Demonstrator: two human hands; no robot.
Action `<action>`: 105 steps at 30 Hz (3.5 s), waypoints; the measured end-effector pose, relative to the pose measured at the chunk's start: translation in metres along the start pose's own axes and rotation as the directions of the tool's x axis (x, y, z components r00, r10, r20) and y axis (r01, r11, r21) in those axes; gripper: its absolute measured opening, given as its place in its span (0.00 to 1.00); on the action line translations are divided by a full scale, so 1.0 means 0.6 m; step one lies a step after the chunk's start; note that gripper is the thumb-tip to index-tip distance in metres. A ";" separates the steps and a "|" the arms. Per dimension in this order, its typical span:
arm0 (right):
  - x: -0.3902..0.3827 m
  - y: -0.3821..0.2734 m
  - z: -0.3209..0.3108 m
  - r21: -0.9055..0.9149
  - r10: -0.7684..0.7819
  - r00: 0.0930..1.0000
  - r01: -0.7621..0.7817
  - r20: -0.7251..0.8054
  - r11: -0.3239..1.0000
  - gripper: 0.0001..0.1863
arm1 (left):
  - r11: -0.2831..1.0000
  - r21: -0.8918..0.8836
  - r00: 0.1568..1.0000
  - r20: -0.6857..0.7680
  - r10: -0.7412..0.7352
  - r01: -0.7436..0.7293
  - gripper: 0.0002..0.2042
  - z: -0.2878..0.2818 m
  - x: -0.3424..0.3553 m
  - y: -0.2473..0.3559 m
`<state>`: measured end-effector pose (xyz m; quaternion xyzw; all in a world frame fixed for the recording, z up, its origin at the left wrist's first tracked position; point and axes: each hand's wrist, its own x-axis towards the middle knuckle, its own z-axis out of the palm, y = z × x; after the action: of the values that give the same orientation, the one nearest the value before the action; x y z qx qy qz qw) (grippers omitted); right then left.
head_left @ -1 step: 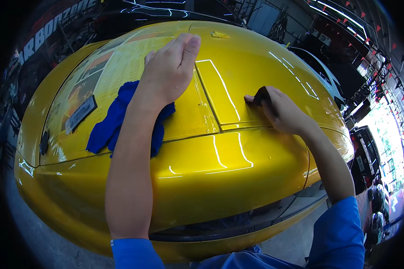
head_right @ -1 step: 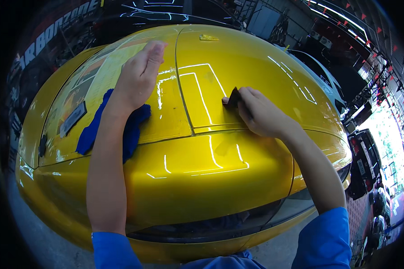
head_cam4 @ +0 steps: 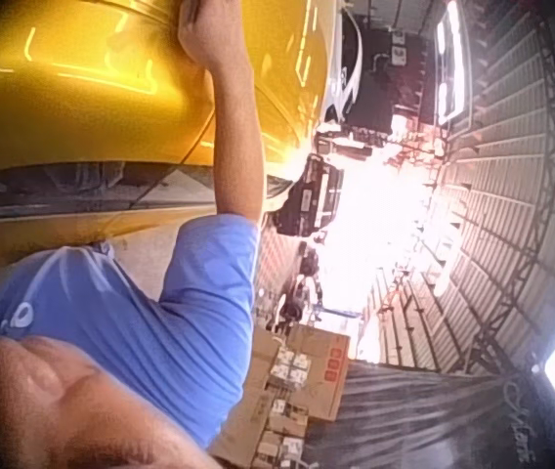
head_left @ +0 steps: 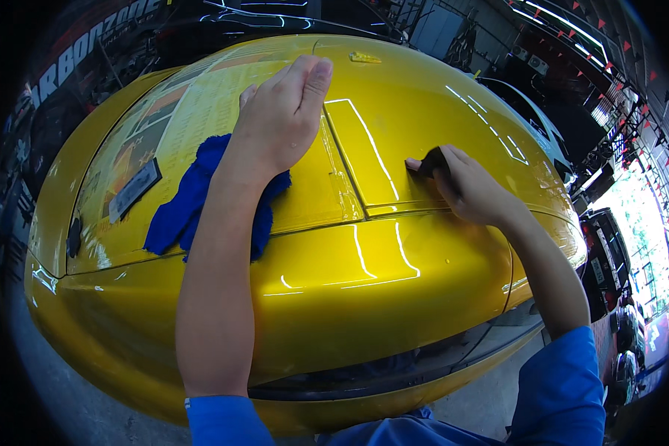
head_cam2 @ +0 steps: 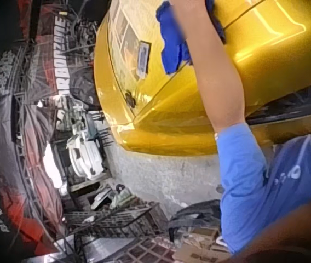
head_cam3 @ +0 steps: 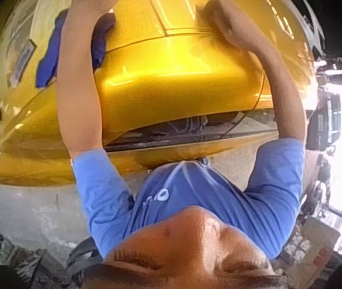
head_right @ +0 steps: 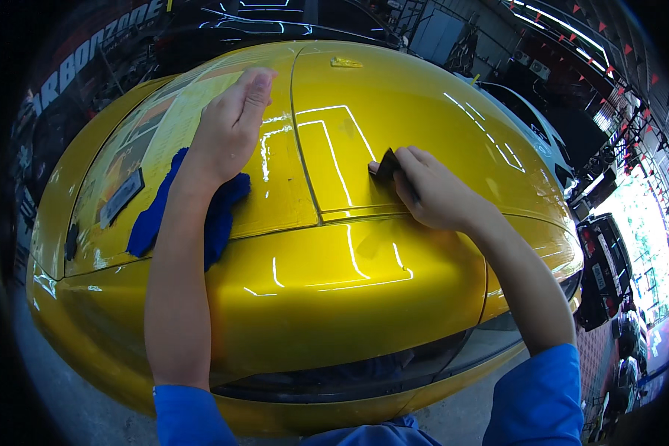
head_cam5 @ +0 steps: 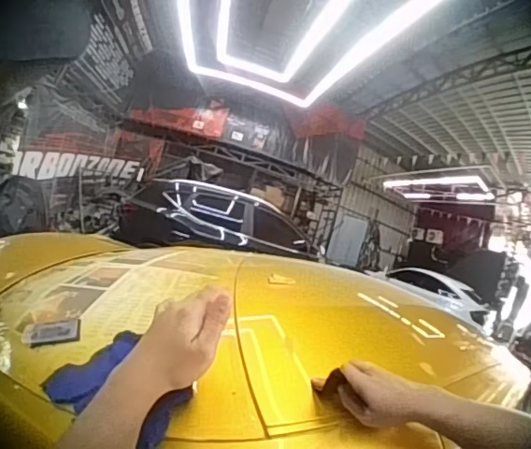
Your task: Wet sanding the surface of a yellow car using a sanding block and water.
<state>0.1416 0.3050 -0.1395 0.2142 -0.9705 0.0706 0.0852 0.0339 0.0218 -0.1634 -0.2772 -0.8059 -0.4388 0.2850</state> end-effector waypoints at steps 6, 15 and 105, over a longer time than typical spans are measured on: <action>0.004 0.015 -0.004 0.050 0.013 1.000 -0.014 0.009 0.999 0.08 | 1.000 0.028 0.999 0.035 -0.016 0.015 0.29 -0.002 0.002 0.009; -0.036 -0.006 -0.006 -0.008 -0.066 0.998 0.066 -0.019 0.998 0.07 | 1.000 0.021 1.000 0.005 0.011 -0.011 0.30 0.003 0.006 0.002; -0.637 -0.017 0.082 0.928 0.905 0.385 0.372 -0.179 0.025 0.22 | 0.932 0.108 0.935 -0.033 0.352 -0.347 0.09 0.039 0.014 -0.019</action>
<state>0.4808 0.4419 -0.2612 -0.1165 -0.4720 0.7942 0.3645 0.0149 0.0385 -0.1743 -0.3898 -0.7571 -0.3471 0.3929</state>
